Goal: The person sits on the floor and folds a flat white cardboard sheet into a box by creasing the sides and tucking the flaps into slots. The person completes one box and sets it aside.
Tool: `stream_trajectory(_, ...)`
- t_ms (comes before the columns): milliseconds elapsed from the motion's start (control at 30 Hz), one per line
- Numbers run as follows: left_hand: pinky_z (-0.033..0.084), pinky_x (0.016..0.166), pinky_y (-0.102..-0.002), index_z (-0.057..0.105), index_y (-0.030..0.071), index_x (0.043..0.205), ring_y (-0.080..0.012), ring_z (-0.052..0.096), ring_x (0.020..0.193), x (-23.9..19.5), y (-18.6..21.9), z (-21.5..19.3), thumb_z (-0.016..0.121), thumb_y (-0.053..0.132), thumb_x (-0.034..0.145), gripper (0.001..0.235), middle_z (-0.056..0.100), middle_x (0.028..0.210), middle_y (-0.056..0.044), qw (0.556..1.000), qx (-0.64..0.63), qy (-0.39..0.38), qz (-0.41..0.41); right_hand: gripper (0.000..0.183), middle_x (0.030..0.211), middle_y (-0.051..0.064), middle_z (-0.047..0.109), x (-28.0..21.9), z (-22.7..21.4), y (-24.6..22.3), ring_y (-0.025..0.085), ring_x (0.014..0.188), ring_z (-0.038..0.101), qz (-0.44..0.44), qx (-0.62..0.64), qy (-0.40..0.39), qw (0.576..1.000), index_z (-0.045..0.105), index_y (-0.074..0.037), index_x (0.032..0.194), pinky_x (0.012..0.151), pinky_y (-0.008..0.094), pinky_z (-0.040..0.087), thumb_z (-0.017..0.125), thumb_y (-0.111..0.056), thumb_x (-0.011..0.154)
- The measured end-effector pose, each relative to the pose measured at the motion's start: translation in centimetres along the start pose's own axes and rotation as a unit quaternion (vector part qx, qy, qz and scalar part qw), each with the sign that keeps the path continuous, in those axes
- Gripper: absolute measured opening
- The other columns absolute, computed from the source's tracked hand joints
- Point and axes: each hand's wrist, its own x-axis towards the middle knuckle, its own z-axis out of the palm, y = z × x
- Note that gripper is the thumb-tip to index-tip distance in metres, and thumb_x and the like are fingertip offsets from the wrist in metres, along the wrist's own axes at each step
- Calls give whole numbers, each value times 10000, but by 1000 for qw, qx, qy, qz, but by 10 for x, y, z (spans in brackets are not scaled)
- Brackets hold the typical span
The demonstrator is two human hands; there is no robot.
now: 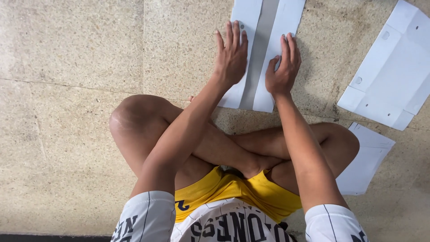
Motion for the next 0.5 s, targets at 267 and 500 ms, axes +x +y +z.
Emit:
stream_trajectory(267, 115, 1209, -665, 417, -14, 1481, -552, 266, 1441, 2, -21, 3, 477, 232, 954, 584, 270, 1549, -367, 996, 12, -15, 84, 523, 1571, 103, 419, -1, 4, 4, 300, 1485, 369, 8, -41, -8, 999, 465, -62, 1507, 1211, 458, 339, 469, 56, 997)
stream_trajectory(500, 28, 1286, -553, 180, 7, 1630, -367, 24, 1546, 4, -15, -26, 452, 185, 984, 723, 52, 1662, -194, 992, 15, -99, 81, 657, 1659, 214, 122, 1, -2, 4, 401, 1567, 167, -47, -111, -126, 985, 188, -10, 1610, 1332, 537, 193, 464, 7, 1014)
